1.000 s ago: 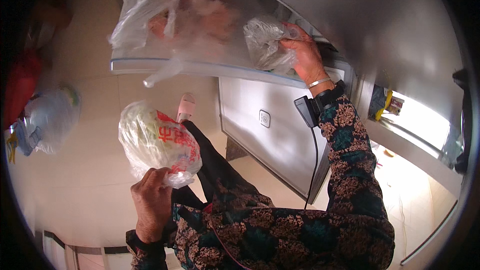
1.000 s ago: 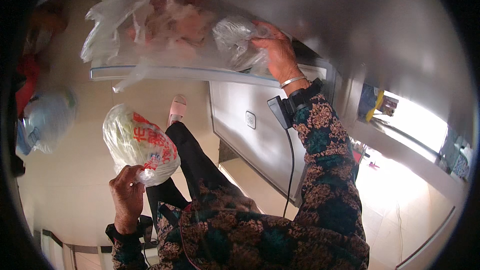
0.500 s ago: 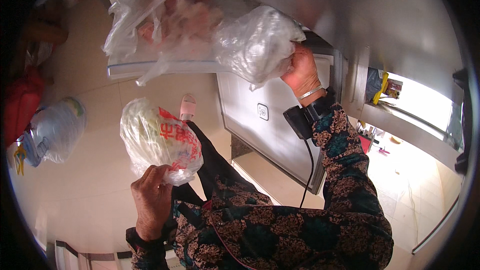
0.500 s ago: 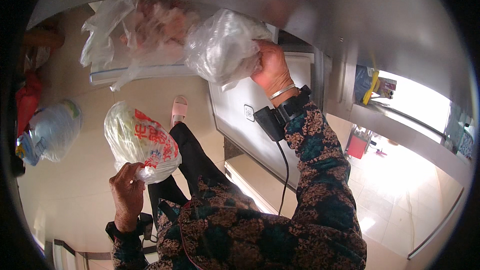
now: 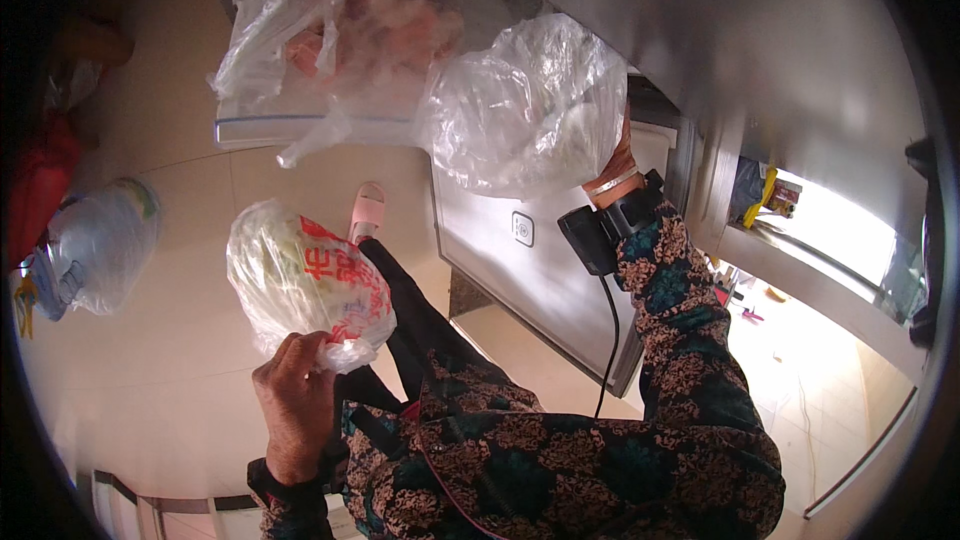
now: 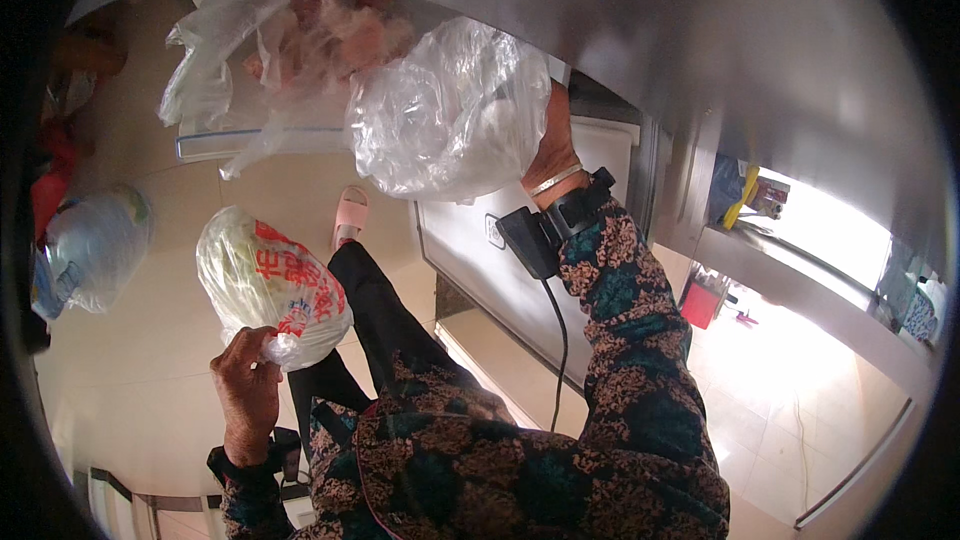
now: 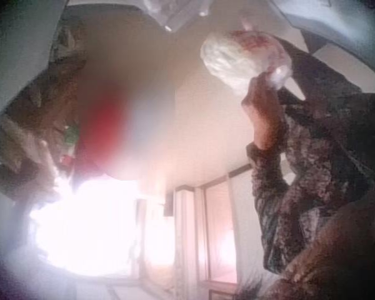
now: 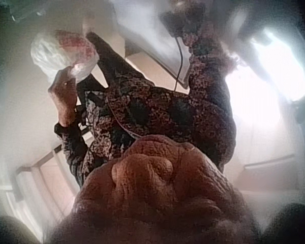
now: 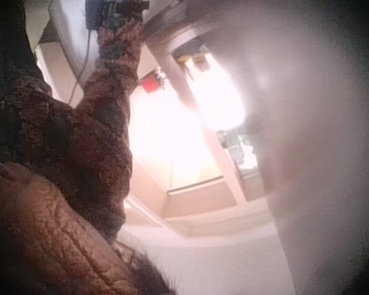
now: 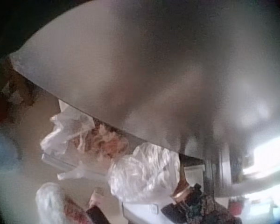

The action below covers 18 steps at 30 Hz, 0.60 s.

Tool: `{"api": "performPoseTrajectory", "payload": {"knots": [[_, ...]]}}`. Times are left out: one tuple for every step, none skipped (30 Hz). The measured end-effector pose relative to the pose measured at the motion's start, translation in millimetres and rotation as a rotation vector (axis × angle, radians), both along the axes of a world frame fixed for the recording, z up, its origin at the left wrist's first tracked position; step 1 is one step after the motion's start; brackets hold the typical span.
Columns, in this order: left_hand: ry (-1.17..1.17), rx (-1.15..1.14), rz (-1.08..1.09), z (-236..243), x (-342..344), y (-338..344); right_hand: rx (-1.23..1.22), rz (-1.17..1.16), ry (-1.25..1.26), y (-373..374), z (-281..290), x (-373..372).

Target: The person opens the refrigerator freezer and main compartment, then moves several plastic bags containing food items between shelves. They rearrange the bags to create space and place some items back into the freezer.

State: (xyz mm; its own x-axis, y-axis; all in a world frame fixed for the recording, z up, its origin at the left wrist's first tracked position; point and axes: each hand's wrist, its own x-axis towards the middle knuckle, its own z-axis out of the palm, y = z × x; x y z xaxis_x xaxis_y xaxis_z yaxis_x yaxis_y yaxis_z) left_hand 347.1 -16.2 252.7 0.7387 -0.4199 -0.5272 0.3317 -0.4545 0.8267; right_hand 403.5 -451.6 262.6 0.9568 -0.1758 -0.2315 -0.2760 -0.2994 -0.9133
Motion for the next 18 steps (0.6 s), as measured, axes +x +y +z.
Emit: {"api": "performPoseTrajectory", "payload": {"knots": [[0.002, -0.009, 0.014, -0.3, -1.0, -0.5, -0.048, -0.003, -0.001, -0.3, 2.1, 0.1], [-0.004, -0.003, 0.013, -1.0, -2.1, -1.1, -0.202, 0.075, -0.037, 0.6, 2.5, 0.5], [-0.009, 0.003, 0.011, -1.7, -3.2, -2.0, -0.387, 0.15, -0.075, 1.0, 6.0, -0.3], [-0.047, -0.007, 0.022, -2.2, -4.2, -3.1, -0.232, 0.11, -0.08, 2.7, 6.2, -0.2], [-0.084, -0.017, 0.033, -3.4, -5.2, -4.3, 0.043, -0.008, -0.029, 3.5, 8.0, -0.6], [-0.123, -0.027, 0.043, -3.7, -6.0, -5.2, 0.351, -0.041, -0.027, 4.5, 7.8, -0.1], [-0.132, -0.025, 0.04, -3.9, -6.7, -5.5, 0.55, -0.036, -0.005, 4.6, 8.5, 0.6], [-0.143, -0.021, 0.037, -3.7, -7.2, -5.7, 0.706, -0.056, 0.037, 4.6, 8.3, 2.3], [-0.152, -0.018, 0.033, -3.5, -7.6, -5.3, 0.859, -0.085, 0.082, 4.3, 8.2, 4.2], [-0.102, -0.015, 0.039, -3.0, -7.8, -4.8, 0.979, -0.138, 0.148, 3.5, 8.4, 6.9], [-0.053, -0.013, 0.044, -2.6, -7.9, -4.2, 1.101, -0.181, 0.194, 3.3, 8.5, 9.6], [-0.003, -0.012, 0.049, -2.2, -7.9, -3.5, 1.107, -0.214, 0.243, 3.4, 9.1, 12.2], [-0.013, -0.005, 0.041, -2.1, -7.8, -3.1, 1.116, -0.237, 0.273, 4.3, 10.1, 13.8], [-0.022, 0.001, 0.032, -2.2, -7.9, -2.8, 1.115, -0.283, 0.297, 5.6, 11.1, 15.3], [-0.029, 0.007, 0.023, -2.4, -7.9, -2.7, 1.011, -0.191, 0.253, 7.3, 12.9, 15.0], [-0.018, 0.002, 0.037, -2.9, -8.1, -2.9, 1.018, -0.223, 0.241, 8.9, 13.6, 14.6], [-0.006, -0.003, 0.05, -3.4, -8.2, -3.1, 1.048, -0.266, 0.23, 9.7, 14.5, 13.3], [0.01, -0.002, 0.056, -4.0, -8.4, -3.4, 0.915, -0.462, 0.253, 9.4, 13.1, 12.8]]}}
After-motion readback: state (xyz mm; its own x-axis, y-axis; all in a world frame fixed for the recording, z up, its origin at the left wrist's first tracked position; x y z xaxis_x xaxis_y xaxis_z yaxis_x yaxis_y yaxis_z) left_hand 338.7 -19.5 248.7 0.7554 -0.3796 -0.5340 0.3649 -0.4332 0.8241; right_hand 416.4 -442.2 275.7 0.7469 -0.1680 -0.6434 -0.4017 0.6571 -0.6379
